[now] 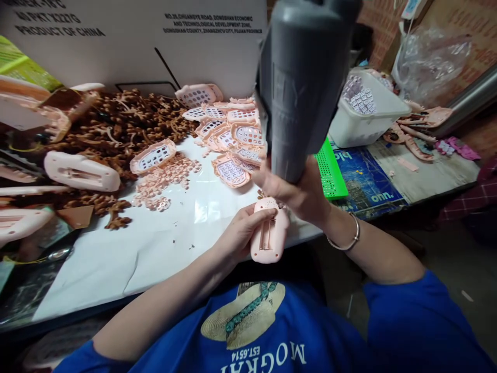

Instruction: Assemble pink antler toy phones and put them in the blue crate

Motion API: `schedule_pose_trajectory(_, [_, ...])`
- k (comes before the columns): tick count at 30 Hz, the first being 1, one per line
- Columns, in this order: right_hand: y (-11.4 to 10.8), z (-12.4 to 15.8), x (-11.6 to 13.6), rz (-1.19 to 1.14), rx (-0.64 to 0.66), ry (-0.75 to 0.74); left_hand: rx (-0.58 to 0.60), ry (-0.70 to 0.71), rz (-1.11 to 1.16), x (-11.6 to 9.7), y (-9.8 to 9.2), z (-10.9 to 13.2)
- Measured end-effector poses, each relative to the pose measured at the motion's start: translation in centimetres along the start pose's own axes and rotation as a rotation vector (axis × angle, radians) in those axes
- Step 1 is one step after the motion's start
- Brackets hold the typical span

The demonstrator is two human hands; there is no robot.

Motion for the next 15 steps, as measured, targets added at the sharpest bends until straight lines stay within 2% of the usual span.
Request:
schedule_pose_trajectory(3, [-0.7,-1.3,1.5,-0.046,0.001,-0.089,-0.02,0.001,-0.006,-0.4,-0.2,0.4])
schedule_pose_trajectory(6, [-2.6,-2.5,1.9,0.017,-0.166,-0.193,-0.027,-0.01,-0.014,-0.6,-0.4,0.7])
schedule_pose_trajectory(10, [-4.4,-3.9,-1.0,0.048,-0.266,-0.181,-0.015,-0.016,-0.012,-0.7,-0.5,0.9])
schedule_pose_trajectory(15, [-4.7,-4.7,-3.7,0.038,-0.31,-0.203,-0.027,-0.024,0.0,-0.7,-0.5,0.9])
Point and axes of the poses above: each hand's wrist, its own z-axis away from the middle knuckle, its own y-axis out of the palm, x = y × z, the point moved 6 cm from there along -z, towards the middle knuckle, and after that the axes turned 5 degrees about y, right-handed, at the moved point
